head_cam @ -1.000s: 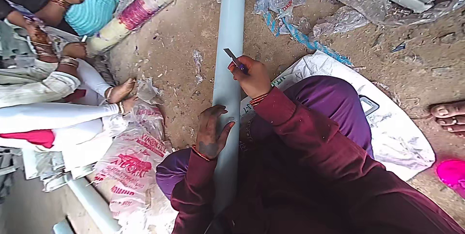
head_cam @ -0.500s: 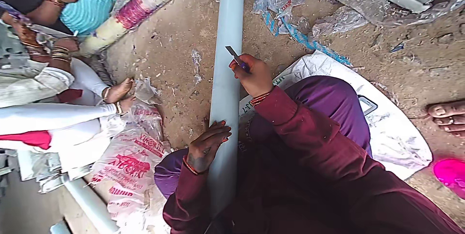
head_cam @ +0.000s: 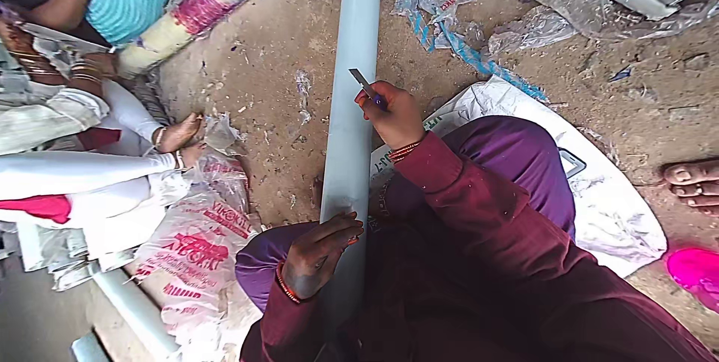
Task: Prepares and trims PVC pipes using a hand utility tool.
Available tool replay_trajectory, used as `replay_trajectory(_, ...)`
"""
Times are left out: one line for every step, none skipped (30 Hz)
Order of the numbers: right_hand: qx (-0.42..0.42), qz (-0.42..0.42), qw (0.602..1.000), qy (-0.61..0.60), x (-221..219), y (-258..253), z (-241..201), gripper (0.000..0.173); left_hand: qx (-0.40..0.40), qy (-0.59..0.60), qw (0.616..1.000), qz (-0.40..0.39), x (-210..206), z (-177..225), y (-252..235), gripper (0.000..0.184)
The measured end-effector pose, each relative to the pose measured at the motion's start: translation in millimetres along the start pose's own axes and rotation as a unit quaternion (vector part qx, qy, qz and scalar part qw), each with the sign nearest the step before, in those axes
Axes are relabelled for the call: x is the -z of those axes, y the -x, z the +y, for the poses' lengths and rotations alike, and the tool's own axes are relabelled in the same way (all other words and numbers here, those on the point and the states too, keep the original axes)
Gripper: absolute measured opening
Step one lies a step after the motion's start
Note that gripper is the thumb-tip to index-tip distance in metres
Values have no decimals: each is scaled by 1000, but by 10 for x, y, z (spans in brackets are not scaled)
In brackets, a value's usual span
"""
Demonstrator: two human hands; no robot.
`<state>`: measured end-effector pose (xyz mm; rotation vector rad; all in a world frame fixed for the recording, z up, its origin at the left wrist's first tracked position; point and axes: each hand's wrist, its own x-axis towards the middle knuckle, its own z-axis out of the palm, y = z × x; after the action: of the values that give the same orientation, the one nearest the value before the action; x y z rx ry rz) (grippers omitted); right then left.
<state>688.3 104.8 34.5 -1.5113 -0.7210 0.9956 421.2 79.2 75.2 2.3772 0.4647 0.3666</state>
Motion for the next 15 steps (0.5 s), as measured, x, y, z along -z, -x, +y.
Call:
replay_trajectory(2,2,1000,0,-1,-3,6,15,-3,-8,1000,-2,-2,33,11,22)
replay_trajectory(4,3,1000,0,-4,-4,13,15,-4,-15,1000,-3,-6,68,25,23)
replay_trajectory(5,4,1000,0,-10,-2,16,15,-7,-17,1000,-4,-6,102,38,24)
replay_trajectory(7,4,1000,0,-17,-2,14,15,-11,-13,1000,-3,1,136,47,24)
replay_trajectory(9,4,1000,0,-23,-2,12,15,-17,-3,1000,-2,12,181,51,23)
replay_trajectory(9,4,1000,1,-27,0,13,15,-23,12,1000,-3,22,248,48,22)
replay_trajectory(8,4,1000,3,-29,-2,14,15,-29,23,999,0,24,331,38,20)
replay_trajectory(7,4,1000,3,-31,-4,18,15,-38,13,999,5,23,405,28,17)
replay_trajectory(7,4,1000,3,-32,-6,22,15,-43,-12,999,17,26,452,27,16)
replay_trajectory(8,4,1000,2,-35,-7,27,15,-40,-44,997,42,42,470,34,15)
replay_trajectory(11,4,1000,2,-39,-12,37,15,-26,-79,993,77,81,458,49,15)
replay_trajectory(11,4,1000,2,-40,-12,53,14,-7,-115,987,113,142,428,70,15)
replay_trajectory(12,5,1000,3,-39,-13,71,14,13,-146,979,144,220,390,93,17)
replay_trajectory(13,6,1000,7,-35,-15,91,14,29,-171,971,165,311,343,119,23)
replay_trajectory(13,5,1000,13,-32,-17,116,14,43,-183,967,172,406,298,149,34)
